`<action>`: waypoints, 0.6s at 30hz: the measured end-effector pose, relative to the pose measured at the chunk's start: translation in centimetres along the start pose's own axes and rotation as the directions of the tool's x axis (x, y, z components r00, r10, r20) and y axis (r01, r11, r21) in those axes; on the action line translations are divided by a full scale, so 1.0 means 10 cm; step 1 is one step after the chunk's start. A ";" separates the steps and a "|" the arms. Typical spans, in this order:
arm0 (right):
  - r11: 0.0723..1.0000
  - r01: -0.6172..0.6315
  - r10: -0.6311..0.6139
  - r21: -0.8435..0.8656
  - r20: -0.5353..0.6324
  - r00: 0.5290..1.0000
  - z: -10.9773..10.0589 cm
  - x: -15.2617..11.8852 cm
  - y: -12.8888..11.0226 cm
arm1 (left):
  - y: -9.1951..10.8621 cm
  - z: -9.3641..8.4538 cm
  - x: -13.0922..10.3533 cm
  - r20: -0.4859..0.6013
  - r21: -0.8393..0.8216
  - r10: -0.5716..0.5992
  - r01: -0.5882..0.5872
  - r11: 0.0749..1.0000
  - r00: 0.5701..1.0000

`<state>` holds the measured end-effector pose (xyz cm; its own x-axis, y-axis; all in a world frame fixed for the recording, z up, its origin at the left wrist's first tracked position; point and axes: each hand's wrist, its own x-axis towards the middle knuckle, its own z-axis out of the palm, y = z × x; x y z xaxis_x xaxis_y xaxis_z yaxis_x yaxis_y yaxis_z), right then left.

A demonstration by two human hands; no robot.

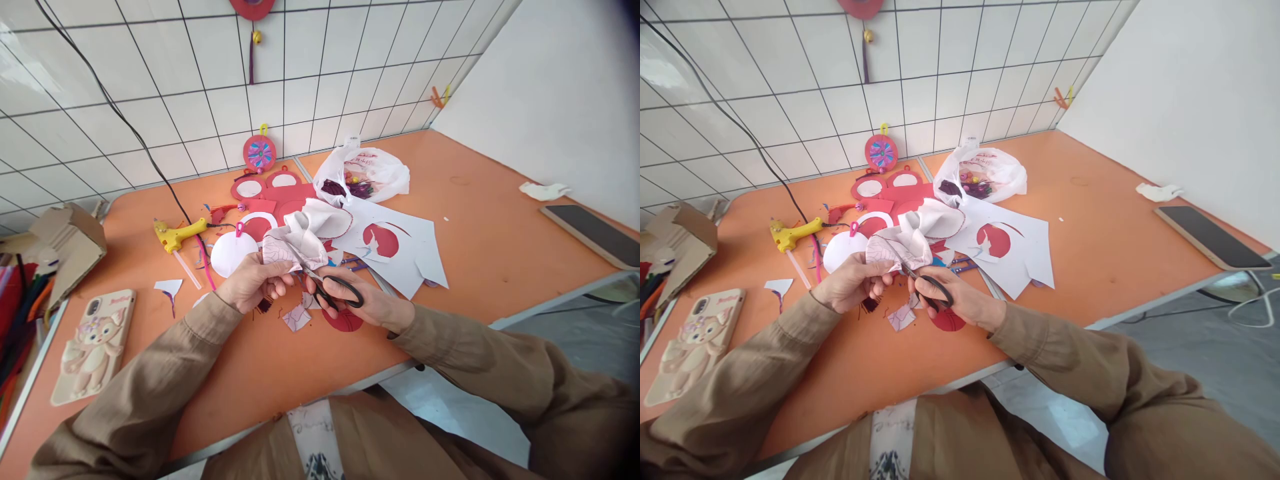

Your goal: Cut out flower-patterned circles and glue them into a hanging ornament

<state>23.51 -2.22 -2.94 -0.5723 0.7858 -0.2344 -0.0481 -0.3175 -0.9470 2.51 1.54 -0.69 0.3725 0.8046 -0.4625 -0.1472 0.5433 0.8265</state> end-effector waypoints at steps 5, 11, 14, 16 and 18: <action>1.000 0.020 -0.019 -0.024 0.021 1.000 -0.04 0.00 0.03 | -0.01 -0.04 0.01 -0.004 0.003 -0.019 0.020 1.000 1.000; 0.994 0.032 -0.024 -0.102 0.082 0.996 -0.11 0.01 -0.01 | 0.01 -0.07 0.02 0.007 0.027 -0.007 0.007 1.000 1.000; 0.991 0.031 -0.016 -0.132 0.117 0.993 -0.10 0.03 -0.08 | 0.02 -0.05 0.01 0.012 0.023 0.001 -0.001 1.000 1.000; 0.991 0.023 -0.007 -0.131 0.127 0.992 -0.10 0.06 -0.11 | 0.02 -0.04 -0.01 0.015 0.017 -0.001 0.000 1.000 1.000; 0.993 0.019 -0.003 -0.116 0.134 0.991 -0.11 0.09 -0.11 | 0.02 -0.03 -0.02 0.013 0.008 -0.001 0.001 1.000 1.000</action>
<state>23.94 -0.64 -2.34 -0.6767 0.7086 -0.1998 0.0366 -0.2387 -0.9704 2.16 1.56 -0.47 0.3841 0.8011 -0.4590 -0.1401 0.5420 0.8286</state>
